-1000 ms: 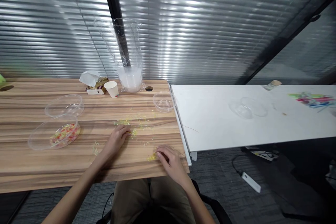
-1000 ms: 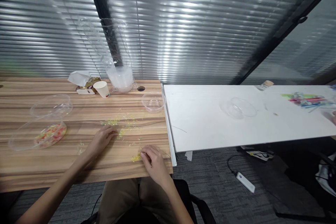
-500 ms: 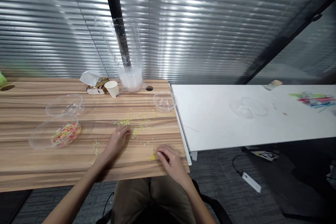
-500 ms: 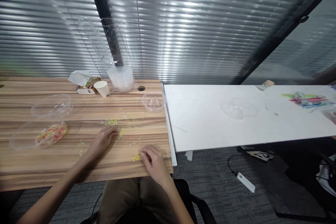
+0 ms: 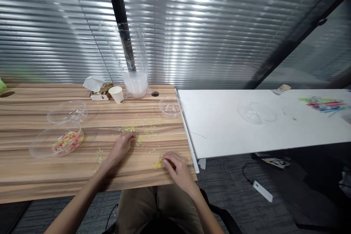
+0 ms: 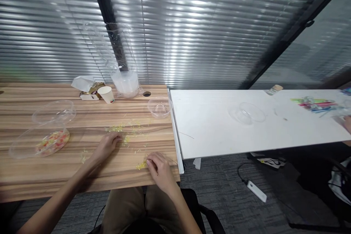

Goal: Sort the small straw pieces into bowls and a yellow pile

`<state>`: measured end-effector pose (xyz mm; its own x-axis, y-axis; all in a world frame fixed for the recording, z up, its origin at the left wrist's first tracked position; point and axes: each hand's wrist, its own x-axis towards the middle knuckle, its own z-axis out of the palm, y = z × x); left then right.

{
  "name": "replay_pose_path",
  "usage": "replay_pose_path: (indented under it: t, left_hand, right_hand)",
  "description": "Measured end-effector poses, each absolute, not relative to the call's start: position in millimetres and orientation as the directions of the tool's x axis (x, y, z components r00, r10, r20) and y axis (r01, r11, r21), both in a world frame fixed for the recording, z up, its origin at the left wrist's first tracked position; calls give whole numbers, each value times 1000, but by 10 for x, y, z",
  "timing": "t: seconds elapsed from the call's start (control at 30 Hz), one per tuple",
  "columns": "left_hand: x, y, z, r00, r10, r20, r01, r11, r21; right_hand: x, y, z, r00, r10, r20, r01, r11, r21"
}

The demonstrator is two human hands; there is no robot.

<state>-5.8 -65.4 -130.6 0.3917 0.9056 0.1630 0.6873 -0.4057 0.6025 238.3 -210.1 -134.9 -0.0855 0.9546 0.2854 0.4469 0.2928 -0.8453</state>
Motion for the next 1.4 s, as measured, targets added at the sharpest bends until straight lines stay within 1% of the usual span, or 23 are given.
replay_pose_path:
  t: [0.27, 0.43, 0.53, 0.6, 0.7, 0.8, 1.03, 1.3, 1.4]
  left_hand:
    - [-92, -589, -1262, 340, 928, 154, 670, -354, 652]
    - [5, -646, -1181, 355, 919, 171, 637, -371, 675]
    - [186, -835, -1147, 425, 887, 180, 583, -421, 695]
    - [340, -1010, -1155, 529, 825, 199, 500, -492, 713]
    - [550, -1259, -1217, 649, 740, 175, 432, -549, 716]
    - [669, -1409, -1308, 701, 688, 190, 392, -593, 703]
    - [667, -1469, -1386, 690, 699, 185, 424, -599, 679]
    - [627, -1495, -1327, 667, 708, 233, 378, -591, 713]
    - [566, -1532, -1255, 664, 712, 229, 368, -577, 729]
  right_hand:
    - [2373, -2103, -1334, -89, 952, 291, 444, 300, -844]
    - [2377, -2092, -1336, -86, 950, 299, 446, 305, -842]
    - [2380, -2091, -1327, -85, 950, 301, 450, 306, -839]
    - [2380, -2094, -1322, -78, 950, 303, 451, 305, -839]
    - [2381, -2100, -1329, -53, 949, 312, 438, 303, -847]
    - [2390, -2104, -1350, -25, 950, 311, 413, 293, -862]
    - [2403, -2095, -1353, -10, 958, 285, 392, 266, -881]
    - [2398, -2100, -1337, -16, 956, 294, 415, 274, -868]
    - [2390, -2096, -1340, -23, 952, 305, 424, 285, -859]
